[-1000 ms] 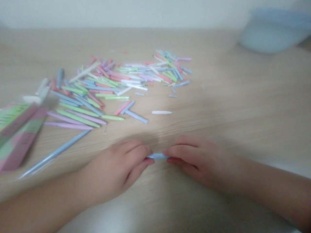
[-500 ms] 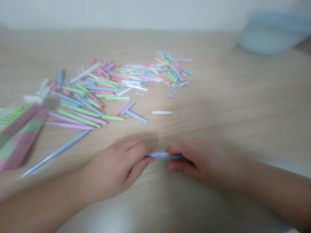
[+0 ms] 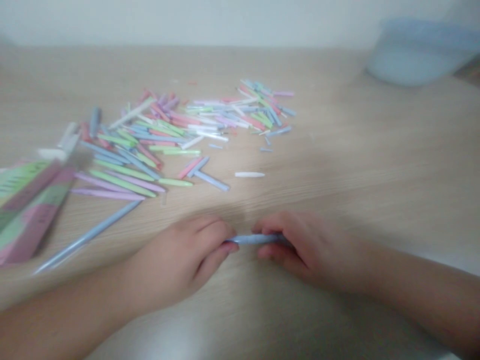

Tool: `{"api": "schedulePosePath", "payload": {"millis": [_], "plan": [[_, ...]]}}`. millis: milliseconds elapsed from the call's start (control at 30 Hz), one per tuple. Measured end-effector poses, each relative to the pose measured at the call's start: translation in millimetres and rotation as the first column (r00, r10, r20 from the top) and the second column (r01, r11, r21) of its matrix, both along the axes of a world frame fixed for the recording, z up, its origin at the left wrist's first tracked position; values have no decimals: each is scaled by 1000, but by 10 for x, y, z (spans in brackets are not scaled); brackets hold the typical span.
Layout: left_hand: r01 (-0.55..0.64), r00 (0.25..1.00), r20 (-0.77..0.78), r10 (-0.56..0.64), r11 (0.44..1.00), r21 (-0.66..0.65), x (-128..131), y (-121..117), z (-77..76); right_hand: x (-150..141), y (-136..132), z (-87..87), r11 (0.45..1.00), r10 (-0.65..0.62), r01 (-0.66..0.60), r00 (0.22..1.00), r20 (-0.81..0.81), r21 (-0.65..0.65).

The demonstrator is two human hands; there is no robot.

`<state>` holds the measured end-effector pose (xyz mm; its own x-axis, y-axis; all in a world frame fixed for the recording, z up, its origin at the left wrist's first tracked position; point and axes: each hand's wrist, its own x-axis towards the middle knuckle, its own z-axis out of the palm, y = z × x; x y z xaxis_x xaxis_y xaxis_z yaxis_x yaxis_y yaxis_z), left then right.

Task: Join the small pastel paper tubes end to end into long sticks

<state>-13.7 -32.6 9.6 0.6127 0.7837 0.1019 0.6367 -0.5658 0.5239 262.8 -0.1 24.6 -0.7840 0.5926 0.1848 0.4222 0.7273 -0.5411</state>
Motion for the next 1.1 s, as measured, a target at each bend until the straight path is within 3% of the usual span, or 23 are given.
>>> {"api": "schedulePosePath", "payload": {"millis": [200,367,533,667,833,1100], "plan": [[16,1000,-11,-15,1000,24,6,20,-10,-11,24,-2,996,35,-35,999,0,88],[3,1000,-11,-3,1000,17,-1,13,-18,-29,50,-10,998,48,-50,998,36,49],[-16,1000,20,16,1000,-24,0,15,-10,32,58,-29,976,83,-69,995,-61,205],[7,1000,13,-6,1000,-17,2,10,8,11,51,3,983,133,-132,991,4,128],[33,999,-29,-33,999,22,1,-1,7,-60,38,38,997,75,-74,995,61,-16],[57,998,-46,-53,995,80,6,2,3,-59,7,11,998,61,-62,993,106,15]]}}
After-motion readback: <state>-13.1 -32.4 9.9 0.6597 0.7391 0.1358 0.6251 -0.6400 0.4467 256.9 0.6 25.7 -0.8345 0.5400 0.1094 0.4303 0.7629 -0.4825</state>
